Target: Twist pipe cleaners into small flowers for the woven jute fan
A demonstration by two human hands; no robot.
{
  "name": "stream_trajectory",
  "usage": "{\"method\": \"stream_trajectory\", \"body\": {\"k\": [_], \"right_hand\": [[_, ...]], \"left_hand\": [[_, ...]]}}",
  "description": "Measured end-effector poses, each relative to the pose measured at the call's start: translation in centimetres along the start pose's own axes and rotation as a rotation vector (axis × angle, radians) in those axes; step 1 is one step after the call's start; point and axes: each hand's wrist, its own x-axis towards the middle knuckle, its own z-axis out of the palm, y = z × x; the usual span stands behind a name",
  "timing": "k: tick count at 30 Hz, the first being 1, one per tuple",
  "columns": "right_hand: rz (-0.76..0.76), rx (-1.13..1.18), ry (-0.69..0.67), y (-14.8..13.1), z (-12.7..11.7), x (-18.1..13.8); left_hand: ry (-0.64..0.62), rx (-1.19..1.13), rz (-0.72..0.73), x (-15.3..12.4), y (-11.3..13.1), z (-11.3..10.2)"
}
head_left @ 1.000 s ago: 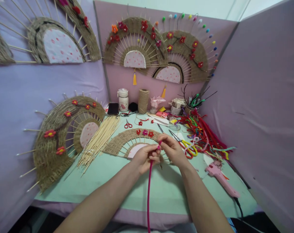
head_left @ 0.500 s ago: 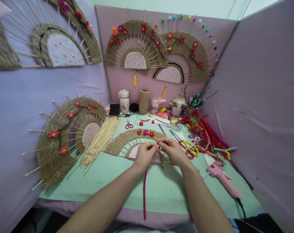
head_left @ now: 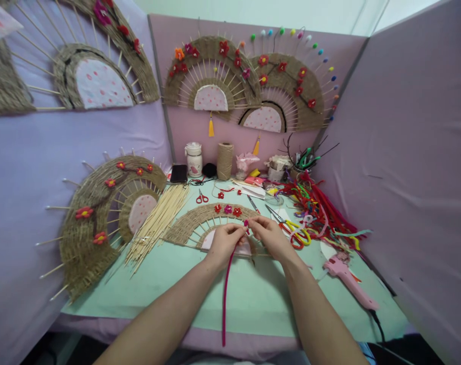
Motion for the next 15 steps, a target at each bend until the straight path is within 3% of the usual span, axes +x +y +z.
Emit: {"method": "stream_trajectory", "body": {"k": [8, 13, 15], "right_hand": [[-0.075, -0.088, 0.024, -0.68, 0.43, -0.38], [-0.184, -0.232, 0.138, -0.84, 0.91, -0.75], [-0.181, -0.206, 0.14, -0.86, 0.93, -0.77]], "left_hand": [[0.013, 0.08, 0.015, -0.18, 0.59, 0.04], [0.112, 0.237, 0.155, -0.25, 0.58, 0.11], [0.096, 0.18, 0.119, -0.26, 0.64, 0.07]]}}
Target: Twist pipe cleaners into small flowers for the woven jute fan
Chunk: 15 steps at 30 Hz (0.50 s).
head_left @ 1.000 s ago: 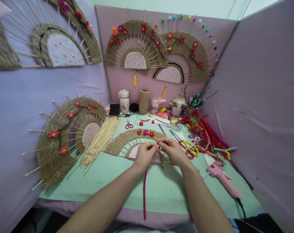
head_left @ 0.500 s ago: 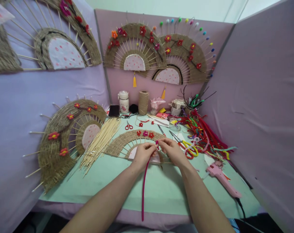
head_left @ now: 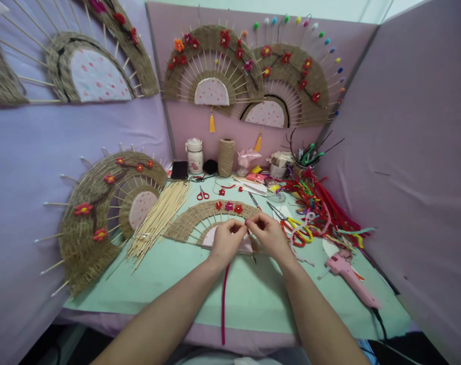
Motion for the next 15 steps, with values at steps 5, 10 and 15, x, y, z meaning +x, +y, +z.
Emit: {"method": "stream_trajectory", "body": {"k": [5, 10, 15], "right_hand": [[0.115, 0.182, -0.086, 0.37, -0.5, 0.34], [0.119, 0.212, -0.095, 0.64, -0.7, 0.46], [0.147, 0.208, -0.113, 0.42, -0.5, 0.37]], "left_hand": [[-0.24, -0.388, -0.288, 0.11, 0.57, -0.38], [-0.244, -0.448, -0.324, 0.15, 0.98, -0.49], [-0.231, -0.439, -0.333, 0.21, 0.85, -0.51]]}}
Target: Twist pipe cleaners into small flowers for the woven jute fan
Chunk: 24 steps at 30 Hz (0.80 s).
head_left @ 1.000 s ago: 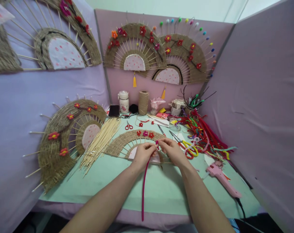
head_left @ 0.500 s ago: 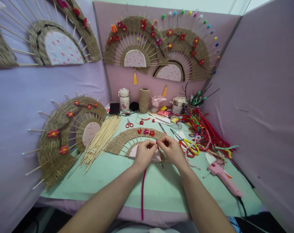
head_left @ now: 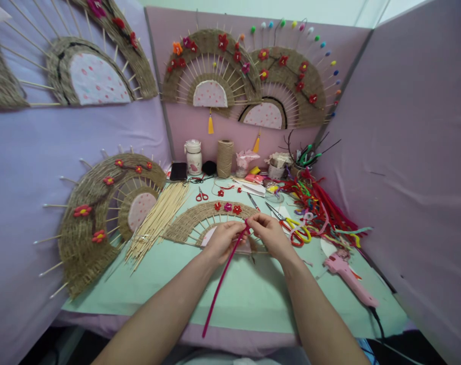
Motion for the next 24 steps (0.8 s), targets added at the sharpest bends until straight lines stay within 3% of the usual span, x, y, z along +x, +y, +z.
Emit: {"method": "stream_trajectory", "body": {"k": [12, 18, 24], "right_hand": [[0.01, 0.034, -0.024, 0.08, 0.04, 0.04], [0.0, 0.023, -0.035, -0.05, 0.14, 0.05], [0.027, -0.032, -0.021, -0.7, 0.49, -0.36]], "left_hand": [[0.024, 0.006, -0.022, -0.37, 0.49, 0.0], [0.095, -0.044, 0.051, 0.31, 0.43, -0.59], [0.13, 0.058, 0.149, 0.54, 0.15, -0.61]]}}
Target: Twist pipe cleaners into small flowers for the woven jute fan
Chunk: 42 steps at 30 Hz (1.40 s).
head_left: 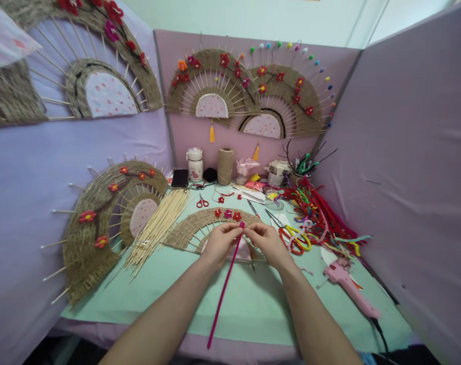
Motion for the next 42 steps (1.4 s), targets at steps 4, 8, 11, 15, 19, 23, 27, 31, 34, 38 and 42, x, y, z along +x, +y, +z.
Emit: {"method": "stream_trajectory", "body": {"k": [4, 8, 11, 15, 19, 23, 27, 31, 34, 38, 42], "right_hand": [[0.008, 0.009, -0.004, 0.5, -0.1, 0.1], [0.005, 0.011, -0.034, 0.9, -0.2, 0.3], [0.016, 0.011, -0.033, 0.8, -0.1, 0.4], [0.034, 0.028, -0.042, 0.3, 0.0, 0.2], [0.047, 0.021, -0.047, 0.1, 0.0, 0.1], [0.074, 0.04, -0.043, 0.3, 0.0, 0.3], [0.065, 0.036, -0.053, 0.9, -0.2, 0.5], [0.055, 0.03, -0.067, 1.5, -0.4, 0.6], [0.062, 0.019, -0.023, 1.7, -0.4, 0.6], [0.064, 0.019, 0.022, 1.5, -0.4, 0.6], [0.067, 0.047, 0.048, 1.4, -0.4, 0.7]], "left_hand": [[-0.016, 0.025, 0.001, -0.2, 0.2, 0.3], [-0.003, 0.009, -0.044, -0.3, 0.5, 0.3], [-0.002, 0.016, -0.031, -0.2, 0.5, 0.2], [0.004, 0.038, -0.015, -0.1, 0.4, 0.1], [0.001, 0.033, -0.013, 0.0, 0.0, 0.1], [-0.006, 0.079, 0.0, 0.1, -0.4, 0.0], [-0.015, 0.121, 0.005, 0.1, -0.6, -0.1], [-0.026, 0.19, -0.029, -0.1, -0.3, 0.0], [-0.062, 0.267, -0.056, -0.2, -0.1, -0.2], [-0.1, 0.304, -0.081, -0.2, -0.1, -0.6], [-0.133, 0.272, -0.141, -0.2, 0.0, -0.7]]}}
